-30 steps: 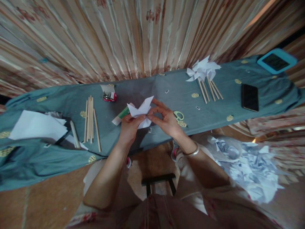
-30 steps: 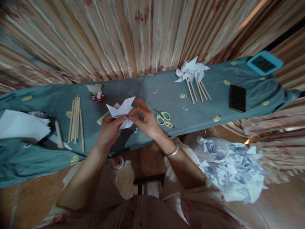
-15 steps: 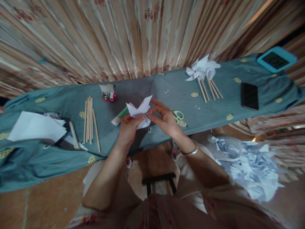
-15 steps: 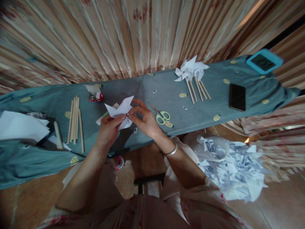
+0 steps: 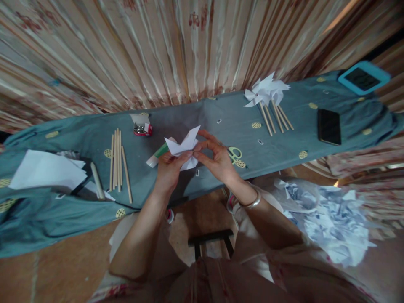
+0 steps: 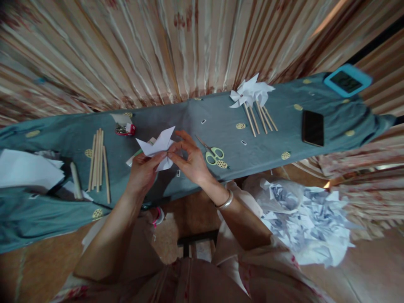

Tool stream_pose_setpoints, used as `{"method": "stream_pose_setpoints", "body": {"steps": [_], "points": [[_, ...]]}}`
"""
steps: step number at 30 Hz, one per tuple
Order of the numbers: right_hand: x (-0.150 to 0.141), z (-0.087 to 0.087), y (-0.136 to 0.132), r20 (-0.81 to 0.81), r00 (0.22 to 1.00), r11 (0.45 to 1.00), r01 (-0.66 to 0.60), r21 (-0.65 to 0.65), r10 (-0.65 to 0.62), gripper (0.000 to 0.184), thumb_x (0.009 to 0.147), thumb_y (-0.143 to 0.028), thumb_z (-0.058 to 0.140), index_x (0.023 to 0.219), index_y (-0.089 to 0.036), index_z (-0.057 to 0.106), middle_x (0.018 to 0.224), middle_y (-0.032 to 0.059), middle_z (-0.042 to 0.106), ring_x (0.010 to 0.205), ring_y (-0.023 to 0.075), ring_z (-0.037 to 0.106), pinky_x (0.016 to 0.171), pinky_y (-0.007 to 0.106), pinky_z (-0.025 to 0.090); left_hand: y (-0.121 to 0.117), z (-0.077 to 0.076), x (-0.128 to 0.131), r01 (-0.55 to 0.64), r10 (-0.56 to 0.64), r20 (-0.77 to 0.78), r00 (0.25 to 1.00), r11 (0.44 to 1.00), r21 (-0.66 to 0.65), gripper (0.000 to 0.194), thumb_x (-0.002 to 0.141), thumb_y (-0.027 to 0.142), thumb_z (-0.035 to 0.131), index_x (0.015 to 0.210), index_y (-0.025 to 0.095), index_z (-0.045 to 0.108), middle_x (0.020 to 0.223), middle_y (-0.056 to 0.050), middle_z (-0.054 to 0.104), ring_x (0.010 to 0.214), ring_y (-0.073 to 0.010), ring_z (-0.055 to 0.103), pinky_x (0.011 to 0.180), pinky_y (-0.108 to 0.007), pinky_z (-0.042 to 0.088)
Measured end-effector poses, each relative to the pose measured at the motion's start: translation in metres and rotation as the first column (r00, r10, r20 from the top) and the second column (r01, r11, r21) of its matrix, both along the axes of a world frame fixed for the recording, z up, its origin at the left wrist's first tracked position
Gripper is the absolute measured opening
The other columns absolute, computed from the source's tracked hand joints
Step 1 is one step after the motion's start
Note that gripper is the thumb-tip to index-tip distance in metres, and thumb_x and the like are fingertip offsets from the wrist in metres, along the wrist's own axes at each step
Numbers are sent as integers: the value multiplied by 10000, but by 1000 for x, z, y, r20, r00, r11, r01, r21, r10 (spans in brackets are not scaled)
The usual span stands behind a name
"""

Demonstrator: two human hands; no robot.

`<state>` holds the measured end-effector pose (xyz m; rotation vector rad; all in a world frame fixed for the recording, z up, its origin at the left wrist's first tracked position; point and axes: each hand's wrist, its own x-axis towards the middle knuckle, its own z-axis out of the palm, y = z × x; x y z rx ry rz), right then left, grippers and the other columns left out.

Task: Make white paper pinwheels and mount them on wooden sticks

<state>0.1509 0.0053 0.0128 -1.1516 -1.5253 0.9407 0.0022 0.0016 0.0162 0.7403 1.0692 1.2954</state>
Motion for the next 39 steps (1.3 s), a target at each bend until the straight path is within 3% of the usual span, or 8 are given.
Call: {"method": "stream_pose_setpoints", "body": {"steps": [4,8,12,15,19,25,34,39], "points": [[-2,3,-3,-31,997,998,64,-12,-65,173,775,-327,741,902,-228,677,1451,72,536,1393,251,450,1184,455,305,1,-2,1,-8,8,16,1000,1000,-16,259,535,291,891,736,175,775,756,-21,767,664,-128,670,684,-242,522],[-2,1,-1,-116,987,993,104,-63,-111,411,720,-414,790,1065,-240,649,1452,90,524,1329,241,502,1094,405,420,2,-1,3,-45,47,32,998,996,-71,265,504,277,881,717,170,766,756,-27,764,682,-142,680,716,-263,532],[0,-4,5,-245,969,976,-11,-218,-44,456,757,-573,723,1056,-232,674,1108,68,707,1017,199,655,898,337,525,2,0,5,-38,43,53,998,994,-101,274,490,262,877,718,165,760,760,-27,762,679,-141,678,724,-272,532],[0,-4,7,-324,946,951,-112,-287,14,425,735,-610,729,905,-221,719,901,31,731,830,171,658,784,309,529,1,0,6,-10,18,79,997,994,-109,272,482,253,880,709,162,761,727,-23,757,652,-126,665,694,-253,525],[-3,0,7,-369,929,942,-114,-315,-11,374,655,-552,812,756,-201,728,762,0,708,685,134,607,657,271,492,1,-1,7,-9,18,84,996,994,-107,263,469,241,885,683,161,756,693,-10,747,626,-108,647,675,-232,514],[-1,4,7,-354,935,926,-124,-356,-11,369,560,-471,884,732,-192,714,690,-19,682,641,128,582,617,263,478,1,-3,5,-4,7,35,999,997,-73,261,490,278,873,699,170,761,711,-20,750,642,-126,650,684,-250,516],[-2,-1,8,-351,935,931,-89,-353,-44,383,550,-484,881,732,-202,696,708,-18,687,657,134,597,629,265,488,2,-12,4,-56,55,-115,992,998,-4,197,537,304,841,693,203,773,685,2,746,615,-143,632,648,-270,511],[-3,-7,10,-356,934,935,-94,-343,-37,376,577,-488,865,752,-201,696,718,-17,685,658,135,597,613,263,479,2,-13,3,-65,76,-163,984,995,69,182,581,300,823,714,190,766,773,-18,764,697,-153,659,712,-278,515]]}}
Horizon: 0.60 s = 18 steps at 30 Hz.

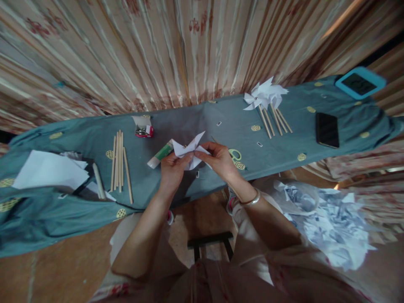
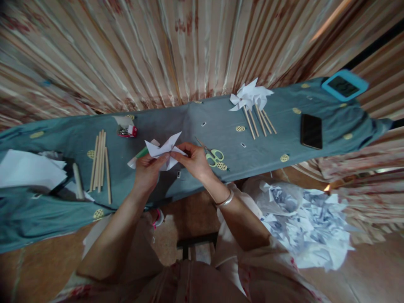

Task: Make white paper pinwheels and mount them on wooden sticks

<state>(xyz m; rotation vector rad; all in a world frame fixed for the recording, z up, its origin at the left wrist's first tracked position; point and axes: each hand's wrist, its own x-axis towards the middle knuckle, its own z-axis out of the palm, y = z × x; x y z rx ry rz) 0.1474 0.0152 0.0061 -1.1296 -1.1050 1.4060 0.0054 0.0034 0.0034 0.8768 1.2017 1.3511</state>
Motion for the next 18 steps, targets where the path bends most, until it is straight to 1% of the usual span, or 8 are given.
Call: {"method": "stream_pose_setpoints", "body": {"steps": [6,11,15,18], "points": [[0,-2,1,-42,998,998,-37,-53,35,381,579,-483,858,756,-191,689,704,-18,672,640,127,578,605,260,457,0,4,0,-10,10,-51,999,1000,3,181,576,302,824,713,196,769,739,-9,755,677,-152,636,665,-265,502],[-1,-3,1,-42,998,996,-39,-75,36,386,576,-490,859,732,-187,678,663,-28,640,623,121,553,585,255,427,0,5,0,-8,8,-96,995,1000,-5,190,594,318,837,719,191,771,712,-10,741,675,-154,631,654,-261,488],[-3,-4,1,-50,998,996,-31,-89,26,415,558,-520,860,730,-195,668,666,-27,647,607,122,551,572,259,432,1,7,0,-4,4,-93,996,1000,2,174,603,301,842,723,197,769,708,-4,736,706,-161,648,683,-266,497],[-4,-4,0,-46,999,996,-26,-83,22,409,573,-536,848,738,-207,670,687,-24,667,606,129,569,575,268,447,1,7,0,-5,7,-102,995,1000,22,159,611,300,834,724,203,777,714,-3,739,702,-160,645,683,-262,498]]}}
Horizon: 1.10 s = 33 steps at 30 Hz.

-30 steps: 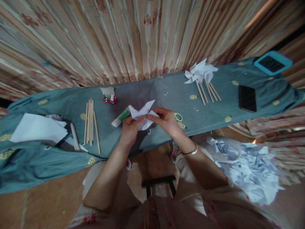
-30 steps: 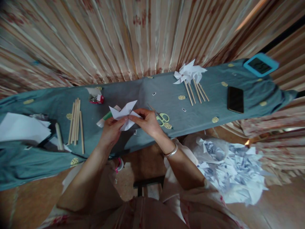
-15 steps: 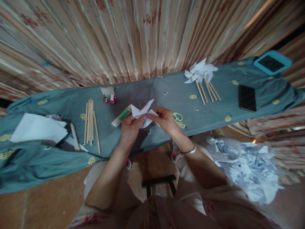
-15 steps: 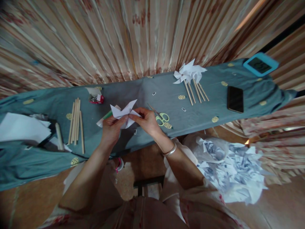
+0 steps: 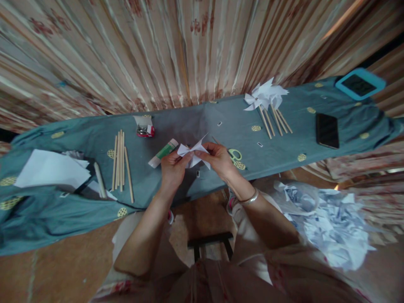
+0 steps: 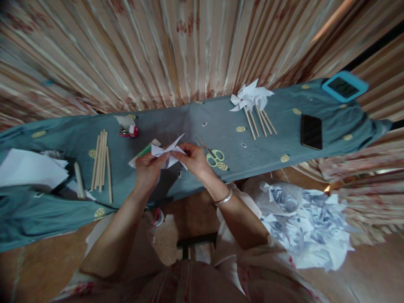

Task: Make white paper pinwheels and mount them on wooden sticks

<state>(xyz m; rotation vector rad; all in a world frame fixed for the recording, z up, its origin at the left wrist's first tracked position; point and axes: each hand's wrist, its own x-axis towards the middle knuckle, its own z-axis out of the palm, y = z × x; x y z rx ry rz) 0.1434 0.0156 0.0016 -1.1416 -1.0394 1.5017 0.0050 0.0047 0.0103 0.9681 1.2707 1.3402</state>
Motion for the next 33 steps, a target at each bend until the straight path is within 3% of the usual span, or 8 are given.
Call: {"method": "stream_pose_setpoints", "body": {"steps": [19,33], "points": [[-2,0,0,-59,998,999,25,-29,-27,381,556,-469,870,703,-182,666,617,-37,637,557,96,524,531,234,412,1,-9,-3,3,2,-123,992,999,48,142,665,321,777,697,183,769,639,12,699,593,-125,571,592,-236,450],[0,-1,1,-63,998,1000,2,3,-2,331,607,-418,853,769,-173,700,718,-22,675,653,117,576,629,255,453,3,-3,1,-24,21,163,986,1000,17,209,541,252,849,708,168,756,753,-15,765,682,-151,674,711,-274,542]]}}
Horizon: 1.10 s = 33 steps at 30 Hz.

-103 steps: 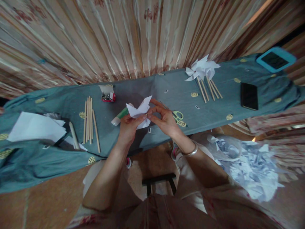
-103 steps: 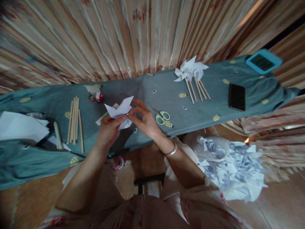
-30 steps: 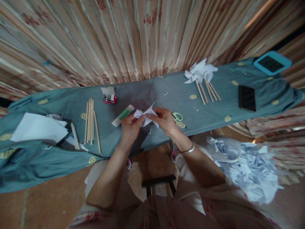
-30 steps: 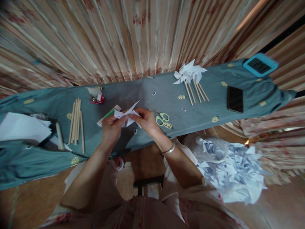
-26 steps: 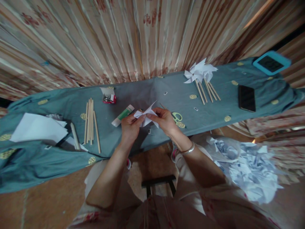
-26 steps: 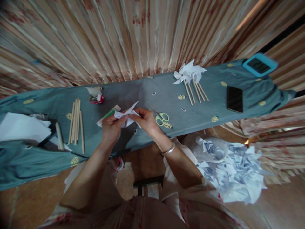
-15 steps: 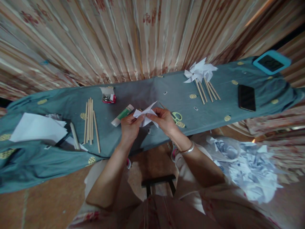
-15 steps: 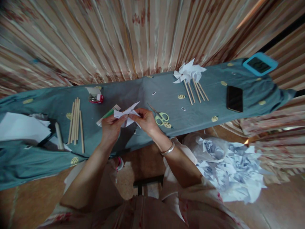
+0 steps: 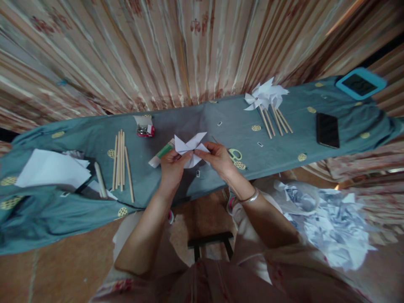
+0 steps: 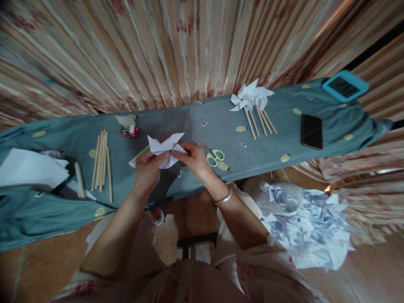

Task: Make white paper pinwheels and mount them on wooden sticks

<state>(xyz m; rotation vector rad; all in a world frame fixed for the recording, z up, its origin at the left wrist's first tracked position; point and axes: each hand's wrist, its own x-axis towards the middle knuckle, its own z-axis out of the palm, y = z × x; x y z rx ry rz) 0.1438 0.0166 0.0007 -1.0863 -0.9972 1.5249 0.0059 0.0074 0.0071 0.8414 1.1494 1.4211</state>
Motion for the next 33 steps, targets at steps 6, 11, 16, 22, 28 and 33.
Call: {"method": "stream_pose_setpoints", "body": {"steps": [6,11,16,22,28,33], "points": [[0,-3,0,8,999,999,-34,1,34,313,635,-417,833,771,-169,698,736,-10,682,692,132,593,663,268,462,-1,-1,1,28,-25,72,997,998,-49,225,534,241,861,715,157,757,742,-22,763,650,-134,661,675,-257,529],[1,-3,1,39,998,999,-52,-4,52,343,639,-460,814,782,-172,693,704,-14,669,654,128,574,628,263,451,-1,-1,1,40,-33,121,992,997,-58,233,519,221,863,718,161,757,709,-6,756,625,-116,651,655,-238,527],[1,-3,1,64,995,997,-72,-8,72,327,629,-439,821,755,-168,688,702,-19,668,643,119,562,617,252,430,0,0,1,21,-8,138,990,996,-88,233,504,207,861,704,169,748,692,0,751,587,-117,641,628,-247,530],[-4,-4,0,-10,998,996,-69,-52,69,328,587,-428,848,743,-186,689,722,-14,695,688,147,604,694,284,475,0,0,0,18,-10,84,996,995,-102,224,515,254,860,689,187,735,684,0,746,599,-139,653,635,-259,535],[-8,-5,0,-24,999,997,-40,-64,39,341,572,-437,853,756,-189,706,716,-5,708,671,154,609,701,298,488,-1,0,-1,23,-10,117,993,994,-104,224,528,261,857,696,183,732,686,8,745,592,-127,648,633,-245,529],[-11,-6,0,0,1000,998,-11,-55,11,347,570,-445,848,754,-185,709,712,-4,712,666,149,603,673,285,484,0,1,-2,23,-11,97,995,992,-127,254,517,277,865,711,176,734,692,-4,745,614,-139,658,669,-261,537]]}}
